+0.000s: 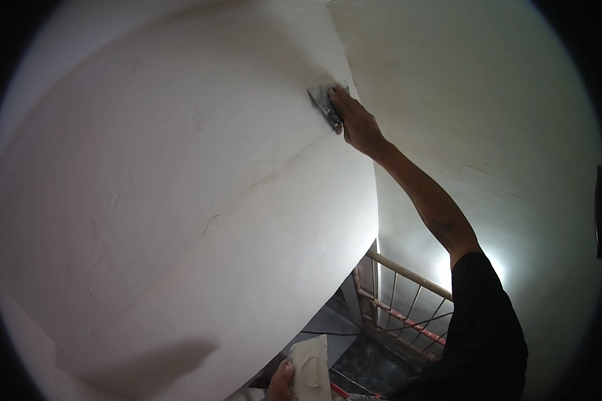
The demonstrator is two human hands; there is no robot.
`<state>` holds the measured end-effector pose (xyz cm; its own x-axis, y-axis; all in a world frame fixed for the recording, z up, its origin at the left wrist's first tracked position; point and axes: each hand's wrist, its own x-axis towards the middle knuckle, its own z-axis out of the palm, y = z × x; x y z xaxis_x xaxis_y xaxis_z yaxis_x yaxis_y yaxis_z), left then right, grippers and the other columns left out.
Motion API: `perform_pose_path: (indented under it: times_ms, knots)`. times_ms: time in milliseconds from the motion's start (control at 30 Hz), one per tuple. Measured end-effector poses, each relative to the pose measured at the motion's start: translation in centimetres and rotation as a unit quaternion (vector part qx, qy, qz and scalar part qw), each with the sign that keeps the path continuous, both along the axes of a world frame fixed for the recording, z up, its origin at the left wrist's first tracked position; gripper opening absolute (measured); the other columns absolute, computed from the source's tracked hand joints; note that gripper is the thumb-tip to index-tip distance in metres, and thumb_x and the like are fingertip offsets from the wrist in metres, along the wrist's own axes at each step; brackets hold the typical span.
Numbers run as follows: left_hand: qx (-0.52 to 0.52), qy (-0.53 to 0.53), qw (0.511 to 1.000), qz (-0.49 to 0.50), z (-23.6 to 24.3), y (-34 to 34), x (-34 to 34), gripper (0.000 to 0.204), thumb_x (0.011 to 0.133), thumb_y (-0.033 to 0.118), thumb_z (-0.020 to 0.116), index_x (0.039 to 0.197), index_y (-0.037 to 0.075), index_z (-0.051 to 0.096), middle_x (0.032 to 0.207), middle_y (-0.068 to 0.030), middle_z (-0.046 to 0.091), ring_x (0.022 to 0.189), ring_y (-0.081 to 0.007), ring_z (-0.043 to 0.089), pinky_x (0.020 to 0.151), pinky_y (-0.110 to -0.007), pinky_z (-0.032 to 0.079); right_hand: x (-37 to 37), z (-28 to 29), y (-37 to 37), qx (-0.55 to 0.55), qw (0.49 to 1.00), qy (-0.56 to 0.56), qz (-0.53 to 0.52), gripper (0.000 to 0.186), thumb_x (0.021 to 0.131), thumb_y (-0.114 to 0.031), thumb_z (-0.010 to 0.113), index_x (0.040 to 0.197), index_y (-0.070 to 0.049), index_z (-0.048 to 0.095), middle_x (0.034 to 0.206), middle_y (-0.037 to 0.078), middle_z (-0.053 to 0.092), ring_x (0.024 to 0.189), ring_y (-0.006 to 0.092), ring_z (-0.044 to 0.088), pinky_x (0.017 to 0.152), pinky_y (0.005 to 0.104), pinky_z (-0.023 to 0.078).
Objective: The person applies plaster to the wall and ceiling joint using putty knives, smooths it across the surface, and then climbs down a stepladder while holding the tools.
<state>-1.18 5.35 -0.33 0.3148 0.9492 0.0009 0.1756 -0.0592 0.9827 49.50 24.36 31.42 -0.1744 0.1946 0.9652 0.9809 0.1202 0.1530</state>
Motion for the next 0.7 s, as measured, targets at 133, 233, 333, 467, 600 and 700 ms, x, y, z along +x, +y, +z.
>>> perform_pose_path:
  times_ms: [133, 233, 333, 467, 600, 700]
  knots:
    - [0.001, -0.002, 1.0, -0.002, 0.2, -0.7, 0.3, 0.042, 0.102, 0.021, 0.039, 0.133, -0.006, 0.049, 0.141, -0.0189, 0.044, 0.131, -0.0277, 0.039, 0.109, -0.036, 0.03, -0.3, -3.2, -1.9, -0.049, 0.999, 0.009, -0.004, 0.075, 0.076, 0.011, 0.059, 0.145, -0.008, 0.037, 0.147, 0.018, 0.04, 0.132, 0.0339, 0.045, 0.106, 0.042, 0.046]
    - [0.001, -0.004, 1.0, -0.001, 0.4, -1.3, 0.4, 0.042, 0.102, 0.021, 0.039, 0.133, -0.006, 0.049, 0.14, -0.0187, 0.044, 0.13, -0.0275, 0.04, 0.108, -0.036, 0.03, 0.2, -2.8, -4.1, -0.071, 0.996, -0.053, -0.007, 0.069, 0.078, 0.011, 0.055, 0.142, -0.008, 0.04, 0.142, 0.017, 0.046, 0.128, 0.0348, 0.048, 0.104, 0.0425, 0.046]
    - [-0.001, -0.004, 1.0, -0.006, 0.4, -1.6, 0.5, 0.042, 0.102, 0.021, 0.039, 0.133, -0.006, 0.049, 0.138, -0.0185, 0.045, 0.128, -0.0273, 0.041, 0.107, -0.036, 0.031, 0.7, 0.3, -6.0, -0.008, 0.997, 0.041, 0.066, 0.058, 0.084, 0.011, 0.051, 0.137, -0.011, 0.046, 0.13, 0.014, 0.057, 0.118, 0.0333, 0.058, 0.099, 0.0404, 0.05]
    - [-0.003, 0.001, 1.0, -0.014, 0.2, -2.0, 0.3, 0.042, 0.102, 0.021, 0.039, 0.132, -0.005, 0.049, 0.137, -0.0183, 0.046, 0.127, -0.027, 0.042, 0.106, -0.036, 0.032, 0.0, 7.0, -6.7, 0.007, 0.995, 0.058, 0.076, 0.05, 0.085, 0.008, 0.051, 0.132, -0.008, 0.047, 0.125, 0.016, 0.059, 0.113, 0.0344, 0.059, 0.094, 0.0429, 0.051]
    - [-0.004, 0.011, 0.999, -0.035, -0.3, -2.2, 0.3, 0.041, 0.101, 0.021, 0.04, 0.132, -0.005, 0.049, 0.135, -0.018, 0.047, 0.125, -0.0267, 0.043, 0.104, -0.036, 0.034, -0.2, 12.3, -3.9, 0.123, 0.989, -0.07, 0.032, 0.044, 0.085, 0.006, 0.053, 0.128, -0.005, 0.05, 0.123, 0.017, 0.059, 0.109, 0.0344, 0.06, 0.092, 0.0437, 0.052]
    - [-0.005, 0.014, 0.999, -0.045, -0.4, -2.3, 0.3, 0.041, 0.101, 0.021, 0.04, 0.132, -0.005, 0.049, 0.134, -0.0178, 0.048, 0.123, -0.0264, 0.044, 0.103, -0.035, 0.034, -2.0, 15.0, -1.9, 0.145, 0.984, -0.101, 0.011, 0.044, 0.084, 0.005, 0.055, 0.127, -0.004, 0.052, 0.127, 0.016, 0.057, 0.108, 0.0349, 0.06, 0.092, 0.0426, 0.052]
